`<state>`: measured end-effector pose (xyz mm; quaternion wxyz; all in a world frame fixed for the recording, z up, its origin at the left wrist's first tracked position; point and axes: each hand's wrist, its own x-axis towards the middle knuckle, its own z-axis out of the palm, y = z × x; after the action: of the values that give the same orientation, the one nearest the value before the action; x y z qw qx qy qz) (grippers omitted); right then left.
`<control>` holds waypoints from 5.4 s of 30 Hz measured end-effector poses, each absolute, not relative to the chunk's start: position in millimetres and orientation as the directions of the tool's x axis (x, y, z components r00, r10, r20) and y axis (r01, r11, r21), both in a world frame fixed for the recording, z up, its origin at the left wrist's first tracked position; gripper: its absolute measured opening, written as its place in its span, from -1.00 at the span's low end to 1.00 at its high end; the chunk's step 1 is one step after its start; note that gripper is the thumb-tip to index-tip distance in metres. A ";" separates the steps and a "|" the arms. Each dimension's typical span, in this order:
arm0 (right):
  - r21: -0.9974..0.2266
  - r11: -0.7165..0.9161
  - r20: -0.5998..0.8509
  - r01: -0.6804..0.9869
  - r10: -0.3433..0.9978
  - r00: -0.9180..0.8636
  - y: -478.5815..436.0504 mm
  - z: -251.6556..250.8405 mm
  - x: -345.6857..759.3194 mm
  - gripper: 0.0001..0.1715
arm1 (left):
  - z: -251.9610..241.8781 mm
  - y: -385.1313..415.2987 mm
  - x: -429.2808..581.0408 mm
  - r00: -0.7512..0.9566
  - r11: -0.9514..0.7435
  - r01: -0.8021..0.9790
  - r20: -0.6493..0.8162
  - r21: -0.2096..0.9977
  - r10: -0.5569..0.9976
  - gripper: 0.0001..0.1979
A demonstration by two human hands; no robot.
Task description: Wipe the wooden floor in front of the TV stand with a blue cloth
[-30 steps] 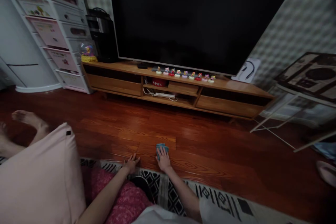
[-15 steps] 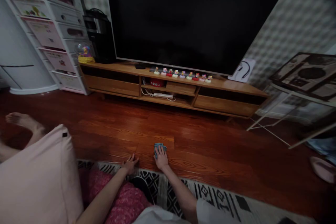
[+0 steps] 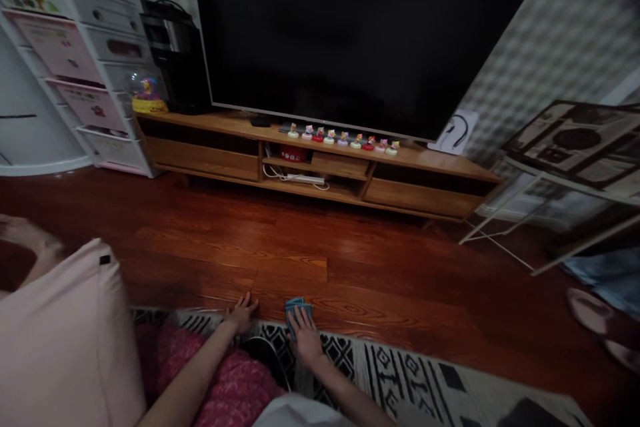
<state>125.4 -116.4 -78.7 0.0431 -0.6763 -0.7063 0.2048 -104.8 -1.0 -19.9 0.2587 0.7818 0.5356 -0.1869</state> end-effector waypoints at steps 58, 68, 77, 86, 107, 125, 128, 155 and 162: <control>-0.273 -0.125 0.027 0.954 0.990 0.138 -61.7 -83.3 169.2 -0.31 | 4.9 -19.7 -73.8 0.542 -0.527 0.831 -0.469 0.176 0.697 -0.18; -0.130 -0.738 0.121 0.662 0.651 0.749 -85.1 -86.2 344.0 -0.24 | -3.6 -18.3 -70.2 0.577 -0.550 0.805 -0.506 0.222 0.641 -0.30; -0.236 -0.279 0.009 0.931 0.957 0.290 -56.8 -90.2 172.9 -0.23 | -10.9 -18.5 -34.9 0.458 -0.450 0.876 -0.590 0.173 0.665 -0.03; -0.178 -0.185 0.026 0.966 0.981 0.192 -29.5 -82.7 251.3 -0.29 | -17.2 -17.9 -37.3 0.466 -0.391 0.884 -0.562 0.256 0.683 -0.04; -0.251 -0.161 0.028 0.954 0.985 0.173 41.5 -68.8 186.3 -0.19 | -11.3 -16.7 -32.5 0.454 -0.379 0.890 -0.583 0.255 0.674 -0.03; -0.132 -0.652 0.136 0.746 0.734 0.665 -86.5 -84.8 399.0 -0.19 | -15.3 -15.4 -38.2 0.481 -0.407 0.875 -0.566 0.262 0.669 -0.07; -0.164 -0.781 0.204 0.602 0.570 0.796 -117.9 -94.7 402.9 -0.21 | -16.0 -14.8 -37.8 0.470 -0.414 0.879 -0.577 0.236 0.669 -0.06; -0.004 -0.641 0.085 0.768 0.765 0.639 -117.1 -78.4 393.7 -0.28 | -8.3 -17.3 -39.3 0.471 -0.430 0.875 -0.599 0.222 0.648 -0.02; -0.209 -0.861 0.196 0.464 0.428 0.882 -76.1 -87.1 397.9 -0.21 | -16.4 -16.8 -38.2 0.461 -0.428 0.880 -0.596 0.207 0.658 0.00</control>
<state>397.9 -76.1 -87.1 0.1261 -0.9618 -0.2320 -0.0716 -38.2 -16.8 -16.4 0.2529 0.8163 0.4710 -0.2188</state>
